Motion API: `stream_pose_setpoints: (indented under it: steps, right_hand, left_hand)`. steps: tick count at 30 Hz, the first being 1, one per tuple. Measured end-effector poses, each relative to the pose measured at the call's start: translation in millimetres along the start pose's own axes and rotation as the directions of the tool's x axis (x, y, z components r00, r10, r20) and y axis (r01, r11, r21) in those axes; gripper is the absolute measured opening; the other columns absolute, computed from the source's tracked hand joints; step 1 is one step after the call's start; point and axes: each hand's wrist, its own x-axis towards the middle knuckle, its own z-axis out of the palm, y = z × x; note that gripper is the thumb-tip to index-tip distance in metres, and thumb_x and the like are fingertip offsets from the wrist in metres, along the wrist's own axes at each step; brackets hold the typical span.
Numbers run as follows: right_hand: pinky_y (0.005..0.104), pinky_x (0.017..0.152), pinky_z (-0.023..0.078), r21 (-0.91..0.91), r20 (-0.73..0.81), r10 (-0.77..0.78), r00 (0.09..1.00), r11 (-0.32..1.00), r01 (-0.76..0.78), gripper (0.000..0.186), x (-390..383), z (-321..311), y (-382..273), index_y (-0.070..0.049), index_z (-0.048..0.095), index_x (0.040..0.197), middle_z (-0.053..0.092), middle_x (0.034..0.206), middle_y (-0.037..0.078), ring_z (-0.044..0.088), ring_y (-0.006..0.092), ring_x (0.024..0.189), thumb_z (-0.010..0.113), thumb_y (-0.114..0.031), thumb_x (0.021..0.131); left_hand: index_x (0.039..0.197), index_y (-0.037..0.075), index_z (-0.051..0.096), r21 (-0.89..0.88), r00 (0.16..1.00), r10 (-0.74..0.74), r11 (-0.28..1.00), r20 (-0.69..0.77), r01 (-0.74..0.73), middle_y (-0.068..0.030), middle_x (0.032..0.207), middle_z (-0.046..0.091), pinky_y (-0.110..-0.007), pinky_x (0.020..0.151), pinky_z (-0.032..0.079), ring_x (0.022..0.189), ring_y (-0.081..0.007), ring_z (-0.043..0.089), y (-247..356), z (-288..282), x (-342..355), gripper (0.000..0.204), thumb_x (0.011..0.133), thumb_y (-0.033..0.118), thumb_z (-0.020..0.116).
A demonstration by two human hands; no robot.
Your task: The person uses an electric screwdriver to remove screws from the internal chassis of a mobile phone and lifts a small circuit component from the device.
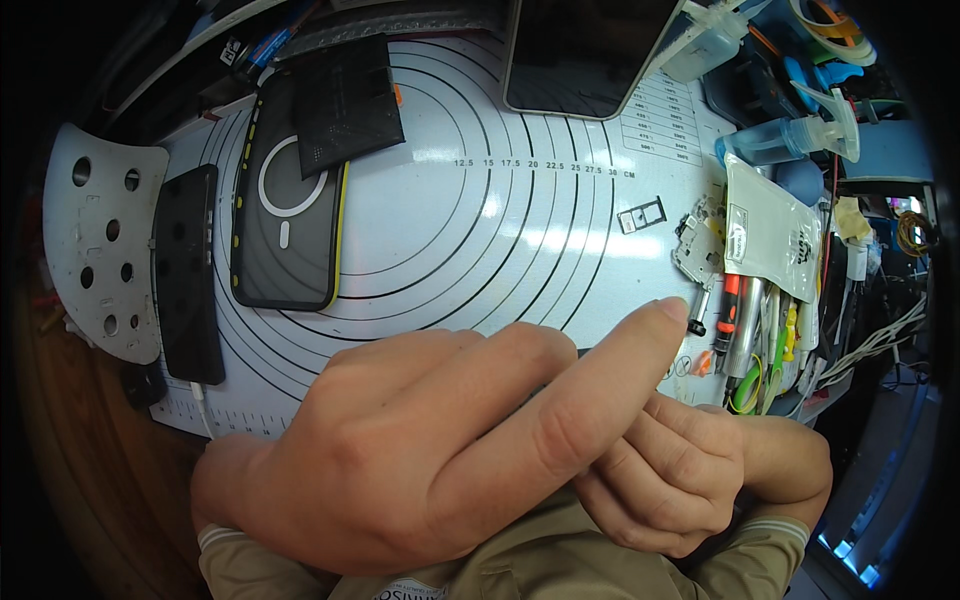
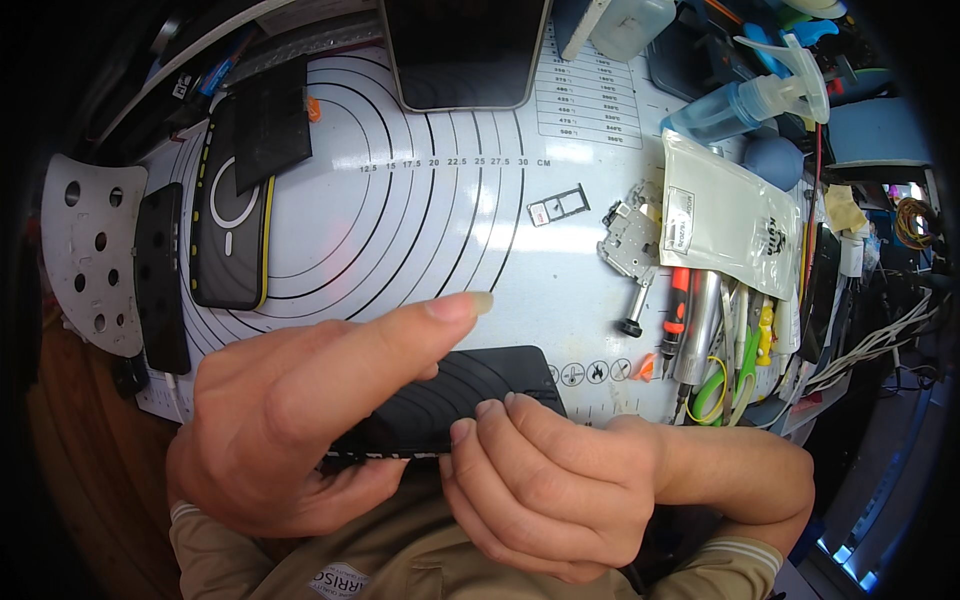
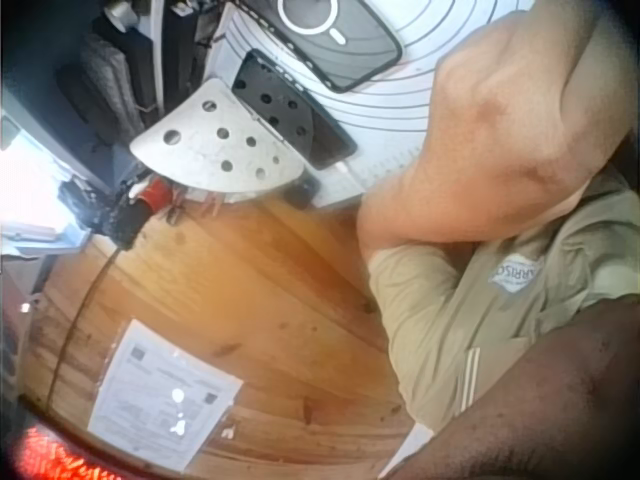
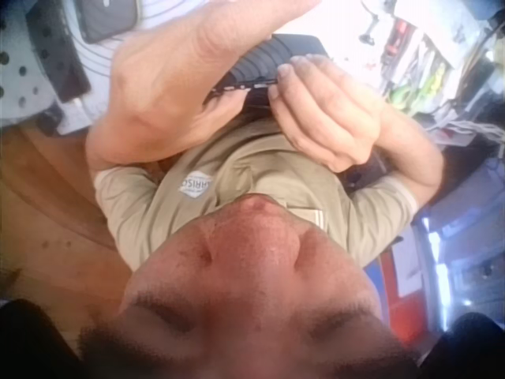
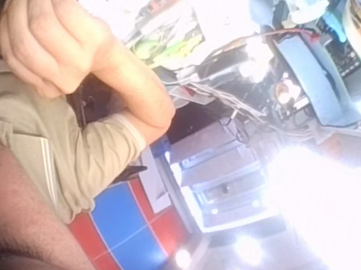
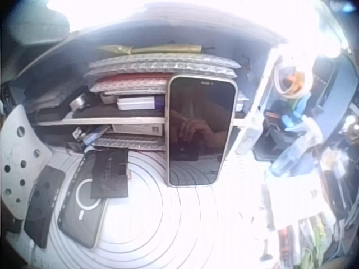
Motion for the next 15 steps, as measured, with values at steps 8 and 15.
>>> stream_pose_setpoints:
  steps: [8,15]
  right_hand:
    - [0.0314,0.065,0.059,0.007,-0.006,-0.002,1.000,1.000,0.002,0.012,-0.6,0.4,-0.2,0.001,0.071,0.077,0.068,0.081,0.010,0.068,0.0224,0.074,0.062,-0.005,0.080]
    - [0.0339,0.069,0.061,0.002,0.030,-0.013,0.999,1.000,0.013,0.011,-3.8,-3.5,-3.2,0.000,0.071,0.082,0.069,0.086,0.013,0.070,0.0253,0.079,0.064,-0.007,0.079]
  left_hand:
    - [0.127,-0.010,0.051,-0.016,1.000,-0.006,1.000,-0.007,0.006,-0.0276,0.123,0.068,-0.033,0.059,0.061,0.074,-0.0297,0.075,0.1,0.2,-0.5,0.075,0.057,-0.008,0.077]
    - [0.127,-0.012,0.054,-0.006,0.998,-0.037,0.999,0.047,0.037,-0.0268,0.124,0.068,-0.033,0.060,0.060,0.076,-0.0287,0.075,1.1,-2.0,-1.0,0.073,0.058,-0.008,0.076]
